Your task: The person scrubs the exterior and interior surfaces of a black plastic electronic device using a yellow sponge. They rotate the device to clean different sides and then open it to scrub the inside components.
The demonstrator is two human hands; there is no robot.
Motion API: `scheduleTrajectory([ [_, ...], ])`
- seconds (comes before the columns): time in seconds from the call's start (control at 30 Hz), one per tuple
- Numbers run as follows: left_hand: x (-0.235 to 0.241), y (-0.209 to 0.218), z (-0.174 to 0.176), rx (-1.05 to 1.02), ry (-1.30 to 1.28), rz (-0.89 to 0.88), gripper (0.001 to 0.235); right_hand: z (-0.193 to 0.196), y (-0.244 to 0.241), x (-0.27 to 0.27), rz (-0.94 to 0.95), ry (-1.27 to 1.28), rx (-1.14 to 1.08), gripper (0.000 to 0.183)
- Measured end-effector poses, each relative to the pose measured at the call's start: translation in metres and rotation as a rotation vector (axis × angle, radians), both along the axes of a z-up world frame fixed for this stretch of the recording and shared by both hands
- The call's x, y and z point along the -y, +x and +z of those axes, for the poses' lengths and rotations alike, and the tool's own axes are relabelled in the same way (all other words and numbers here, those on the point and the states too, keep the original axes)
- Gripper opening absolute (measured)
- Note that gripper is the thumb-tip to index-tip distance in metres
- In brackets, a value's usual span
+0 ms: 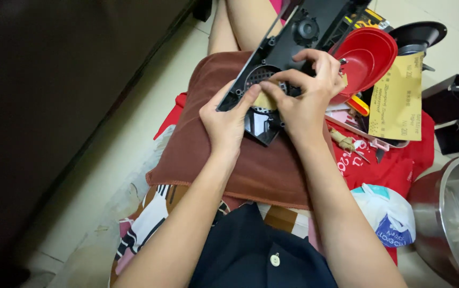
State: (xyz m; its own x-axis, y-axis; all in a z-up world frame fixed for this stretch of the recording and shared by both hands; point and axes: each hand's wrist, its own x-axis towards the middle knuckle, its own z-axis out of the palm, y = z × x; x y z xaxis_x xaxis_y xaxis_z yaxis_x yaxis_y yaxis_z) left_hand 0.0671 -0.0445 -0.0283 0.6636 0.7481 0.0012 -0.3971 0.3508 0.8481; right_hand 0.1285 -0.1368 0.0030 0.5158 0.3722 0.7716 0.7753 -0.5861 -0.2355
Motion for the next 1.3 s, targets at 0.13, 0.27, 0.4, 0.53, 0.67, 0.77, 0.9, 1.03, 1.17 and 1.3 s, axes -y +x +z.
scheduleTrajectory([
  [0.13, -0.004, 0.003, -0.006, 0.036, -0.029, -0.027, 0.027, -0.004, 0.004, -0.006, -0.015, 0.084, -0.065, 0.014],
  [0.27, -0.005, -0.001, 0.005, -0.023, -0.082, -0.022, 0.026, 0.004, 0.0, -0.005, 0.204, 0.067, -0.113, 0.011],
  [0.4, -0.002, 0.003, -0.001, 0.031, -0.096, -0.044, 0.023, 0.002, 0.0, -0.005, 0.1, 0.074, -0.085, 0.01],
  [0.53, -0.004, 0.008, -0.01, 0.042, -0.045, -0.01, 0.023, 0.0, 0.004, -0.003, 0.207, 0.046, -0.12, 0.008],
  [0.67, -0.005, 0.002, 0.0, -0.009, -0.113, -0.01, 0.024, -0.002, 0.003, -0.003, 0.203, 0.042, -0.154, 0.01],
  [0.77, -0.005, 0.004, -0.002, -0.004, -0.09, -0.017, 0.024, -0.003, 0.004, -0.003, 0.128, 0.045, -0.133, 0.009],
  [0.9, -0.004, 0.011, -0.016, -0.002, -0.084, 0.025, 0.019, 0.002, 0.0, -0.004, 0.222, 0.006, -0.15, 0.009],
  [1.03, -0.004, 0.007, -0.011, 0.011, -0.079, 0.008, 0.023, 0.001, 0.0, -0.004, 0.193, 0.011, -0.151, 0.008],
  [1.17, -0.006, 0.01, -0.016, -0.001, -0.089, 0.012, 0.025, -0.002, 0.001, -0.005, 0.171, -0.01, -0.11, 0.008],
  [1.3, -0.003, 0.02, -0.035, 0.041, -0.069, 0.03, 0.024, -0.002, 0.002, -0.004, 0.224, -0.035, -0.112, 0.007],
])
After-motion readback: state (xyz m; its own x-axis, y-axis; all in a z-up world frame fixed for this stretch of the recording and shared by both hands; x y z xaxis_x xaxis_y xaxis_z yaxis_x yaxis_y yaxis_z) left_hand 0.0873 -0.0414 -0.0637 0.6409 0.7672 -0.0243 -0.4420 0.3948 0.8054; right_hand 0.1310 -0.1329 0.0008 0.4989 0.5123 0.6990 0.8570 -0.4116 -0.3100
